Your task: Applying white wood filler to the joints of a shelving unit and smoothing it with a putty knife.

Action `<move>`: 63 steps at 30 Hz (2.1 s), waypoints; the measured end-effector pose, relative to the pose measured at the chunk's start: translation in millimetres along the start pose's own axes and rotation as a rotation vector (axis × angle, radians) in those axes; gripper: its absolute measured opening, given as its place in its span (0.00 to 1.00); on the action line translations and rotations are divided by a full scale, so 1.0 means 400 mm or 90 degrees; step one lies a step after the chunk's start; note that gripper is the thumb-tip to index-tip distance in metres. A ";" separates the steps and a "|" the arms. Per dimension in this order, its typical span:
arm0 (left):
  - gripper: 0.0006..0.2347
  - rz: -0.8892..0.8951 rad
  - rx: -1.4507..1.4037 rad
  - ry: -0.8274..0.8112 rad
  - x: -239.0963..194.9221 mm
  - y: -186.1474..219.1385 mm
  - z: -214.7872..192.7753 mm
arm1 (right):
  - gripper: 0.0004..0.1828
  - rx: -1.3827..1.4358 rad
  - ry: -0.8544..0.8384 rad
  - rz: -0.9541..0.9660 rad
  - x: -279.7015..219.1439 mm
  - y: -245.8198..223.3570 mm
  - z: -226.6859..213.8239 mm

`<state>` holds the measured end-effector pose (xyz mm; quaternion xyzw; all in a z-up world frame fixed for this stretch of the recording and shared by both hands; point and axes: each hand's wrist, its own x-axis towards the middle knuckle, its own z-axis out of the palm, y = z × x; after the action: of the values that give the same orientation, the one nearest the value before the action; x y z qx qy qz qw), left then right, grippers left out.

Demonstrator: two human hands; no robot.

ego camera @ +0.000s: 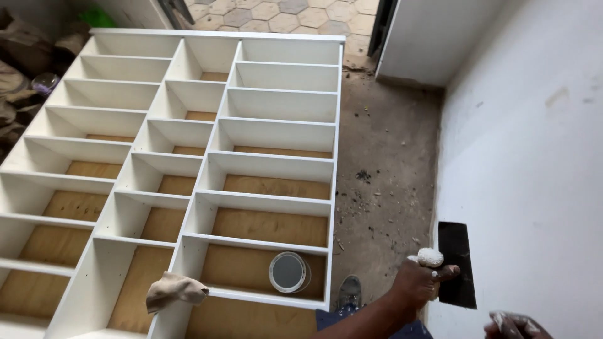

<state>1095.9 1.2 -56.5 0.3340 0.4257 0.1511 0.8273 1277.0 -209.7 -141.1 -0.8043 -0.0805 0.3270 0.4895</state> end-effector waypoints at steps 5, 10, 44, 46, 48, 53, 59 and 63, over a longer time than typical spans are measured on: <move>0.12 0.078 0.011 0.006 0.137 0.158 0.018 | 0.17 -0.087 -0.082 -0.066 0.135 -0.373 0.118; 0.07 0.187 -0.041 -0.020 0.261 0.208 -0.001 | 0.18 -0.090 -0.067 -0.147 0.189 -0.623 0.275; 0.05 0.290 -0.246 0.396 1.135 0.836 0.052 | 0.22 -0.187 -0.381 -0.034 1.148 -1.308 0.728; 0.05 0.302 -0.231 0.395 1.178 0.919 0.036 | 0.21 -0.139 -0.363 -0.046 1.215 -1.338 0.774; 0.06 0.277 -0.205 0.393 1.236 1.004 0.016 | 0.31 -0.247 -0.419 -0.092 1.292 -1.393 0.819; 0.05 0.274 -0.229 0.330 1.322 1.200 -0.024 | 0.24 -0.270 -0.344 -0.054 1.345 -1.548 0.914; 0.06 0.273 -0.185 0.307 1.408 1.318 -0.132 | 0.22 -0.019 -0.437 0.058 1.372 -1.624 1.066; 0.06 0.252 -0.172 0.362 1.406 1.392 -0.214 | 0.20 -0.239 -0.500 -0.145 1.526 -1.620 1.198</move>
<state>1379.1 745.1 -52.0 0.2425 0.5419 0.4500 0.6671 1582.5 745.6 -16.6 -0.6802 -0.4063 0.5311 0.3003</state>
